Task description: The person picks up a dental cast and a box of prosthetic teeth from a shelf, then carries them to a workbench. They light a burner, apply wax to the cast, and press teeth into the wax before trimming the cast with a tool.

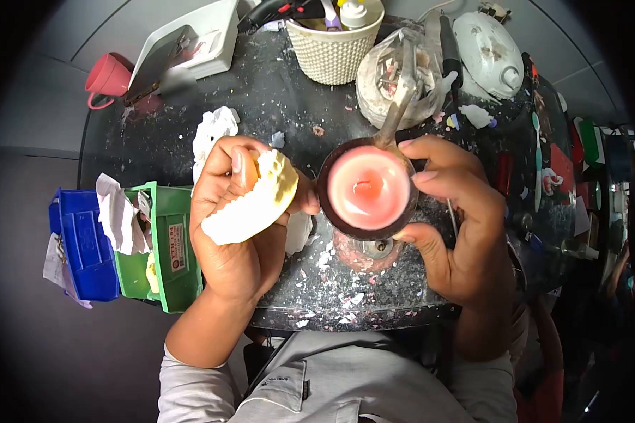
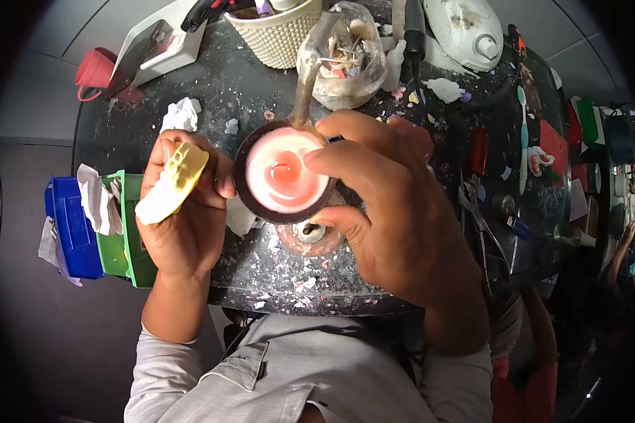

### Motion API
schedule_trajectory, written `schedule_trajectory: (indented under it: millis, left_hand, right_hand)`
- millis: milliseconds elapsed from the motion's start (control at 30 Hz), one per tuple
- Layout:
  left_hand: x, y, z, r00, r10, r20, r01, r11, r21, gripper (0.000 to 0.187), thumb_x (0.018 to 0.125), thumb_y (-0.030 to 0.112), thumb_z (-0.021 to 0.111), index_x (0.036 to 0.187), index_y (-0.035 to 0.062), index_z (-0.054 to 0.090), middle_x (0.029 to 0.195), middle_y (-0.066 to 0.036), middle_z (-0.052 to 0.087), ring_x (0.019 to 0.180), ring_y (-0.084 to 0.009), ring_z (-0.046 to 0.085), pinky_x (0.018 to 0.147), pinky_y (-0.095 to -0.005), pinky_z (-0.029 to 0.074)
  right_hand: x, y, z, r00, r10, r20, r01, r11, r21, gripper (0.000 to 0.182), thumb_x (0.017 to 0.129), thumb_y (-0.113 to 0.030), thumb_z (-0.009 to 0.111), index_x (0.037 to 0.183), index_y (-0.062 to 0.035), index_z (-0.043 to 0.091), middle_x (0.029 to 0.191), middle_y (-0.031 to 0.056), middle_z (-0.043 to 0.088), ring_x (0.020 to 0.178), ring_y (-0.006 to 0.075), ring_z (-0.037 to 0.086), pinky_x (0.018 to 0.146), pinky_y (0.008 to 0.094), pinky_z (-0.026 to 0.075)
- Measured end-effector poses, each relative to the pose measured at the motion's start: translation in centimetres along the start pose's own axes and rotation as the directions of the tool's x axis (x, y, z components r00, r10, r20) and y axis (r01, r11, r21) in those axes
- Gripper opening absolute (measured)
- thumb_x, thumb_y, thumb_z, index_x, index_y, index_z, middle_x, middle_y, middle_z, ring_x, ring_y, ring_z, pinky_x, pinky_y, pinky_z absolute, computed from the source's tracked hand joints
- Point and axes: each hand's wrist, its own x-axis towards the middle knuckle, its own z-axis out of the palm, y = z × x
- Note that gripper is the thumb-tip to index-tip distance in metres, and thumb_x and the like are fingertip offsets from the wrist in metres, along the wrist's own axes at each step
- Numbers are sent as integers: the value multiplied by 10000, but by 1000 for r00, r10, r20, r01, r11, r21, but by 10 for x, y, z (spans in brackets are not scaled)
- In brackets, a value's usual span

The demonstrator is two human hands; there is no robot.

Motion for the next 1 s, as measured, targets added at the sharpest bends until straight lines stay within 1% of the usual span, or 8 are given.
schedule_trajectory:
  millis: [33, 67, 167, 233, 267, 367, 567, 1000]
  left_hand:
    - [1, -2, 0, 999, 2, -41, -4, 999, -36, 312, 1026, 308, 541, 1096, 5, 513, 864, -129, 615, 731, -239, 603, 671, -320, 512]
    - [1, -2, 0, 997, 2, -81, -8, 997, -72, 298, 1045, 307, 515, 1077, 11, 532, 814, -159, 661, 701, -262, 668, 656, -340, 551]
    - [2, -1, 2, 997, 5, -83, -11, 998, -63, 286, 1045, 301, 517, 1070, 17, 536, 801, -148, 653, 699, -263, 665, 649, -331, 545]
    - [1, -3, -2, 997, 8, -74, -11, 999, -46, 272, 1044, 295, 518, 1059, 24, 539, 800, -135, 645, 703, -262, 664, 644, -326, 545]
    - [1, -3, -1, 998, 12, -63, -14, 999, -43, 272, 1044, 295, 518, 1059, 24, 539, 800, -135, 645, 703, -262, 664, 644, -326, 545]
    - [1, -3, -3, 999, 20, -47, -23, 998, -54, 254, 1038, 282, 534, 1055, 29, 542, 831, -124, 647, 717, -256, 664, 651, -327, 549]
    - [0, -3, -1, 998, 52, -23, -54, 997, -57, 234, 1035, 267, 539, 1052, 34, 548, 860, -119, 651, 738, -253, 663, 672, -347, 554]
    - [0, -3, 2, 997, 44, -69, -48, 997, -65, 246, 1046, 280, 517, 1039, 36, 546, 852, -116, 654, 714, -245, 665, 664, -346, 555]
  right_hand:
    - [2, -3, -5, 998, 6, 56, -2, 998, -57, 488, 903, -179, 727, 1247, -1, 430, 1301, 288, 535, 1048, 295, 606, 877, 373, 503]
    - [2, -4, -5, 999, 1, 49, 2, 998, -62, 488, 903, -179, 727, 1247, -1, 430, 1301, 288, 535, 1048, 295, 606, 877, 373, 503]
    - [2, -8, -5, 999, 22, -26, -23, 999, -39, 477, 882, -171, 743, 1229, 11, 471, 1303, 284, 533, 1035, 304, 612, 881, 376, 505]
    - [4, -12, -9, 1000, 7, -14, -9, 991, -132, 410, 850, -144, 759, 1172, 8, 555, 1307, 247, 535, 977, 283, 606, 828, 370, 517]
    - [4, -14, -9, 1000, 3, -22, -6, 991, -137, 410, 850, -144, 759, 1172, 8, 555, 1307, 247, 535, 977, 283, 606, 828, 370, 517]
    - [5, -23, -9, 993, 115, -13, -116, 986, -121, 300, 801, -124, 775, 1070, -38, 675, 1298, 171, 546, 903, 234, 559, 787, 349, 499]
    - [4, -23, -8, 996, 92, -1, -91, 985, -146, 245, 794, -72, 773, 1034, -55, 724, 1301, 170, 551, 965, 231, 548, 802, 328, 502]
    - [6, -23, -8, 997, 81, 8, -79, 986, -149, 235, 795, -62, 770, 1026, -51, 726, 1296, 175, 557, 944, 229, 551, 796, 319, 503]
